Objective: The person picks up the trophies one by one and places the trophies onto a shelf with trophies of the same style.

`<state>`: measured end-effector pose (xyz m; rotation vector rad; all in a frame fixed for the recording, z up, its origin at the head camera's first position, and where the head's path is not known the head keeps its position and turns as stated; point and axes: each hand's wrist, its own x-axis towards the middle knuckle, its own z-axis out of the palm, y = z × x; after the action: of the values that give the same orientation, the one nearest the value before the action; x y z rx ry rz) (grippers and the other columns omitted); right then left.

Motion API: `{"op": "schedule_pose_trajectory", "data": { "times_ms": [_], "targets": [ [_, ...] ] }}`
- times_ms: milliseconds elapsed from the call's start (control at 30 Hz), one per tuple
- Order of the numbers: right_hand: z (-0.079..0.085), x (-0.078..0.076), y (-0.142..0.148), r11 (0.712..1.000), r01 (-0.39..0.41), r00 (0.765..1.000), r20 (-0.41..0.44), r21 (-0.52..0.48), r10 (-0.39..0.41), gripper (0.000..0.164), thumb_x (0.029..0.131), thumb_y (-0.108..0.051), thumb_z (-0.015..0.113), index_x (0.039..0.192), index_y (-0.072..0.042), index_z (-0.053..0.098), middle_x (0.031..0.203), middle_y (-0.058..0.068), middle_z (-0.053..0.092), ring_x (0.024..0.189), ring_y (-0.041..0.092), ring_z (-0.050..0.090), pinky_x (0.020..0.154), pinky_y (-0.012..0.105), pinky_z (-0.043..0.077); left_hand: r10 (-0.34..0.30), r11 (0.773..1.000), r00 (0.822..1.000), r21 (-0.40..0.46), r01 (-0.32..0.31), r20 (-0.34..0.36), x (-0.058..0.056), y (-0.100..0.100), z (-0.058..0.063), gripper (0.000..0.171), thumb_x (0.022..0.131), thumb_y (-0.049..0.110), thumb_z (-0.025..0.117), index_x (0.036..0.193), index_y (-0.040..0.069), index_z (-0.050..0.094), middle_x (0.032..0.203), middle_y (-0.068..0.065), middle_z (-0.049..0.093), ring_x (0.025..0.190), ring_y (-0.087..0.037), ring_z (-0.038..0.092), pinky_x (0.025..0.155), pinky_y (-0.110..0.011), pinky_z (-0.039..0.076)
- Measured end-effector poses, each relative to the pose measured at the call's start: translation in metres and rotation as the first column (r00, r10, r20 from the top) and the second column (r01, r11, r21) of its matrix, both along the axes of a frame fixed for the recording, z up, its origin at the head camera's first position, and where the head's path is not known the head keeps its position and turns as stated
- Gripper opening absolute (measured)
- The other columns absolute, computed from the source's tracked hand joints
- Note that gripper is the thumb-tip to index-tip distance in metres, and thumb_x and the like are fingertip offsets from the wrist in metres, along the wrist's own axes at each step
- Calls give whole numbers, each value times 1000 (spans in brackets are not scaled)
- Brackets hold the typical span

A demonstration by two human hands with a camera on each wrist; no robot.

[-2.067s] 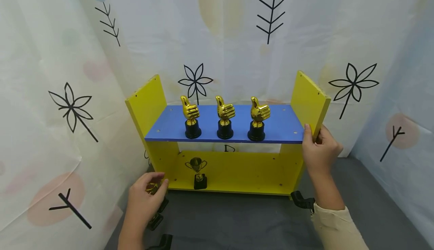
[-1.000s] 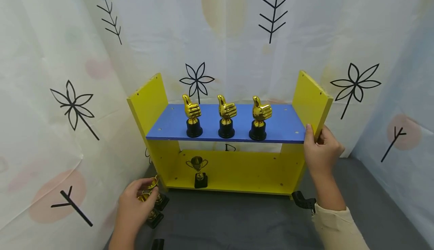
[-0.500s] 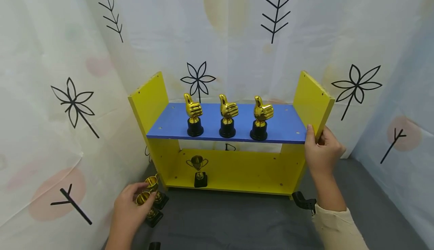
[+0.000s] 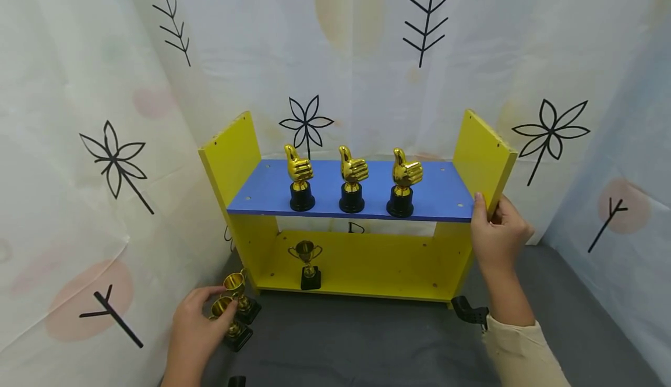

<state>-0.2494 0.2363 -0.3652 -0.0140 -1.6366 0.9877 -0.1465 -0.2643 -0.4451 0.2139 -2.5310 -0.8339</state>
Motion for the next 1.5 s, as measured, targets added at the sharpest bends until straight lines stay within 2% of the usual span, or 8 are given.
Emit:
{"op": "schedule_pose_trajectory", "data": {
  "times_ms": [167,367,733,1100,1267,1500],
  "targets": [
    [0,0,0,1000,-1,1000,1,-5,1,29,98,-17,76,113,8,78,98,25,80,74,-28,57,66,-3,43,11,1000,999,9,-11,31,0,-3,-3,34,86,16,87,115,1,77,114,-20,73,107,-39,67,92,-60,54],
    [-1,0,0,1000,0,1000,8,-10,0,28,98,-16,76,113,8,78,99,24,80,75,-27,57,66,-3,43,23,1000,996,17,-24,86,-1,-7,-8,43,87,19,86,122,-2,73,122,-24,70,112,-42,66,95,-62,53],
    [0,0,0,1000,-10,1000,15,-6,10,29,98,-16,76,114,8,78,100,24,80,74,-27,57,66,-2,43,22,999,977,26,-29,214,-4,-8,-12,53,90,26,82,131,-4,67,129,-28,66,118,-45,63,97,-61,53],
    [-1,0,2,1000,-6,1000,0,-6,6,29,98,-16,76,114,8,78,99,25,80,75,-28,57,66,-3,43,13,1000,982,22,-18,187,-4,-8,-19,57,91,27,81,135,-4,63,133,-29,65,117,-45,64,97,-62,53],
    [-1,1,2,1000,0,1000,-6,-9,0,28,98,-15,76,113,9,78,98,25,80,74,-28,57,66,-3,43,23,999,987,30,-28,159,-3,-5,-22,56,90,26,82,134,-4,64,132,-29,66,114,-46,66,95,-63,54],
    [-1,2,2,1000,-19,1000,-1,-8,19,29,98,-14,76,115,8,78,100,25,80,76,-28,58,66,-3,45,41,998,986,44,-49,161,-3,-4,-25,61,90,27,83,137,-5,62,132,-29,66,112,-45,66,95,-62,55]
  ]
}}
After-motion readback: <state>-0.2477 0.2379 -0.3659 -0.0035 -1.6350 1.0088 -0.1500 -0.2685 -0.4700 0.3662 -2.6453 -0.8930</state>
